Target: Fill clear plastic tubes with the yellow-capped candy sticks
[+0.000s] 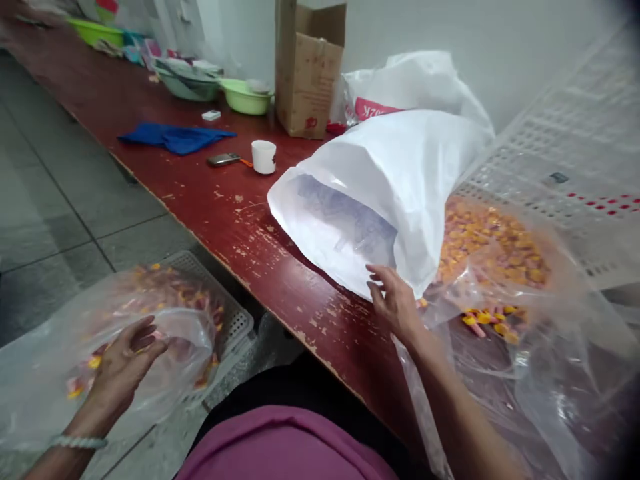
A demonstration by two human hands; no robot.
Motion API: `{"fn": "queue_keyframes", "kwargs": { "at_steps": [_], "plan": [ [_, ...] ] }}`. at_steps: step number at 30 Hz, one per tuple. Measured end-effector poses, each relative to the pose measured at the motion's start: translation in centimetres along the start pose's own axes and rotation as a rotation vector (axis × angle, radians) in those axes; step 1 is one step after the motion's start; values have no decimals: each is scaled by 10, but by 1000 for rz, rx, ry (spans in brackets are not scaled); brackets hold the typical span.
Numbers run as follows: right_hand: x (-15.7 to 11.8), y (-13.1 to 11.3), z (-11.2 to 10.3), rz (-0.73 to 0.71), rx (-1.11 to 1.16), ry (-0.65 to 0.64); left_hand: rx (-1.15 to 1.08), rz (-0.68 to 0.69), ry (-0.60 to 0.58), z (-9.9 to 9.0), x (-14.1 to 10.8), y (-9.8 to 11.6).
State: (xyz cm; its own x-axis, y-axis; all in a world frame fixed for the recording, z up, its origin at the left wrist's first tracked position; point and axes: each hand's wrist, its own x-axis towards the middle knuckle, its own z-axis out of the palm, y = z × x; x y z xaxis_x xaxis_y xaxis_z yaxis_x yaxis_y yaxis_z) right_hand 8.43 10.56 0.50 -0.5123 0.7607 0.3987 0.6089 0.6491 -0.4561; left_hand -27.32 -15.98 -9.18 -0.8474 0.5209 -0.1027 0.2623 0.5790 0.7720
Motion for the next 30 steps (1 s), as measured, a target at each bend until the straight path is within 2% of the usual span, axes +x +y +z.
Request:
{"fn": "queue_keyframes", "kwargs": {
  "at_steps": [2,5,7,9,11,13,16,18,20,24,26,30],
  "plan": [
    [29,25,6,88,-100,4,-121,142,15,10,-11,41],
    [66,47,20,191,-210,-74,-166,520,-71,32,-19,116],
    [82,54,29,263,-238,-79,-114,784,-124,56,-16,167],
    [91,58,37,340,-252,-41,-55,949,-233,89,-6,215],
    [94,62,42,399,-257,-24,23,983,-312,129,7,255],
    [95,65,44,433,-255,-31,170,852,-386,171,21,285],
    [96,67,41,487,-256,-51,252,733,-454,224,39,311],
    [96,67,36,534,-259,-69,266,689,-499,245,48,318],
    [97,68,31,577,-259,-90,264,643,-536,253,55,323],
    [96,69,24,621,-237,-107,202,555,-602,253,60,332],
    [95,71,25,630,-220,-108,155,501,-649,257,57,337],
    [96,76,29,659,-171,-91,41,400,-738,279,46,345]
  ]
}}
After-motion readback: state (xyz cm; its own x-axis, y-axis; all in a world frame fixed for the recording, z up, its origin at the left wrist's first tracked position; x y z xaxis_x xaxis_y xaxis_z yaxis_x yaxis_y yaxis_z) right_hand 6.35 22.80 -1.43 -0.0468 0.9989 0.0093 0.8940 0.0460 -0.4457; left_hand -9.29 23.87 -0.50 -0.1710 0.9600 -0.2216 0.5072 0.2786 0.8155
